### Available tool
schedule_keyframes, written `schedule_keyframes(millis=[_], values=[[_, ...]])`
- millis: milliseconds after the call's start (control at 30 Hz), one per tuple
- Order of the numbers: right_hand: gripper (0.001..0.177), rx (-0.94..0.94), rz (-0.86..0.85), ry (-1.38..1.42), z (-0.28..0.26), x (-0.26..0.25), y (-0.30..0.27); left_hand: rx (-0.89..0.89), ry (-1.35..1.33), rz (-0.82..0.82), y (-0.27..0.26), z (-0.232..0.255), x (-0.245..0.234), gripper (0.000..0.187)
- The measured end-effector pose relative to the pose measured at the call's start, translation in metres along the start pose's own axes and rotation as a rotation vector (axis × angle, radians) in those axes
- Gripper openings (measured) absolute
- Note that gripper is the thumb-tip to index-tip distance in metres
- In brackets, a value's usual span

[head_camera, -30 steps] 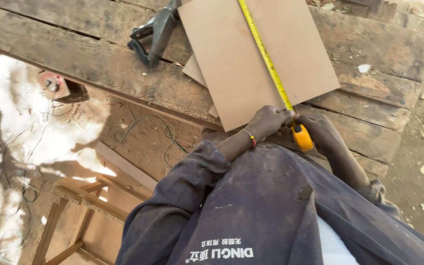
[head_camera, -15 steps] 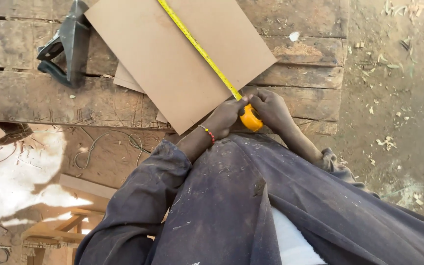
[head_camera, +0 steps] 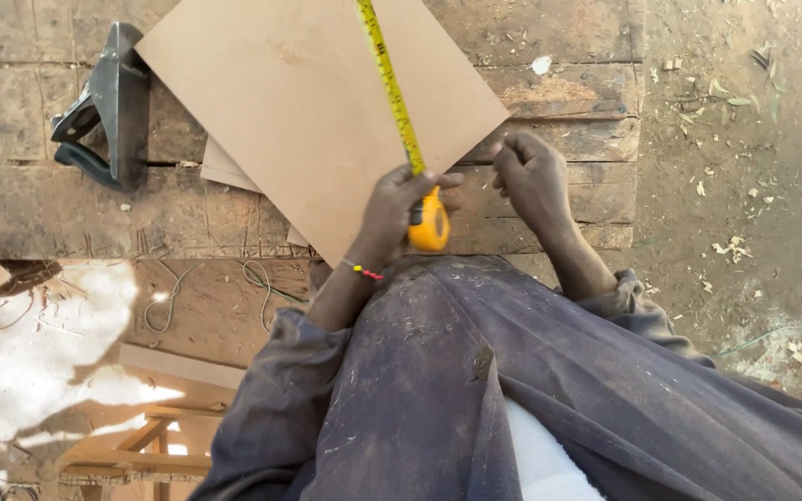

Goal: The person marks a small piece of wood with a pencil, then uses a tape measure to measure the length and width of a larger rectangular board. The person repositions the tape measure multiple times to measure different sides of the board.

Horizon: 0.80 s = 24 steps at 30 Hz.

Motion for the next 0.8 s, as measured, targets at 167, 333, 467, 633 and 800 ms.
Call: schedule_keyframes(millis=[167, 333, 467, 633, 800], values=[[0.018, -0.030, 0.062, 0.037, -0.017, -0.025, 0.030, -0.088, 0.258, 0.062, -0.019, 0.033, -0.043, 0.030], [0.018, -0.100, 0.089, -0.001, -0.029, -0.031, 0.063, -0.363, 1.038, 0.120, -0.044, 0.054, -0.075, 0.039], [0.018, -0.156, 0.013, -0.022, -0.036, -0.013, 0.084, -0.458, 1.156, 0.051, -0.037, 0.050, -0.067, 0.038], [0.021, -0.286, -0.087, -0.089, -0.030, 0.001, 0.100, -0.492, 1.334, 0.052, -0.017, 0.042, -0.048, 0.031], [0.017, -0.273, -0.142, -0.163, -0.020, 0.009, 0.099, -0.468, 1.400, 0.050, -0.029, 0.049, -0.070, 0.049]])
Point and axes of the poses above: each hand's wrist, its own y-axis towards the middle knuckle, its own x-axis out of the palm, z = x × y, the point moved 4 cm from there along y, towards the middle knuckle, and after that the axes turned 4 degrees about x, right-handed, at the moved point
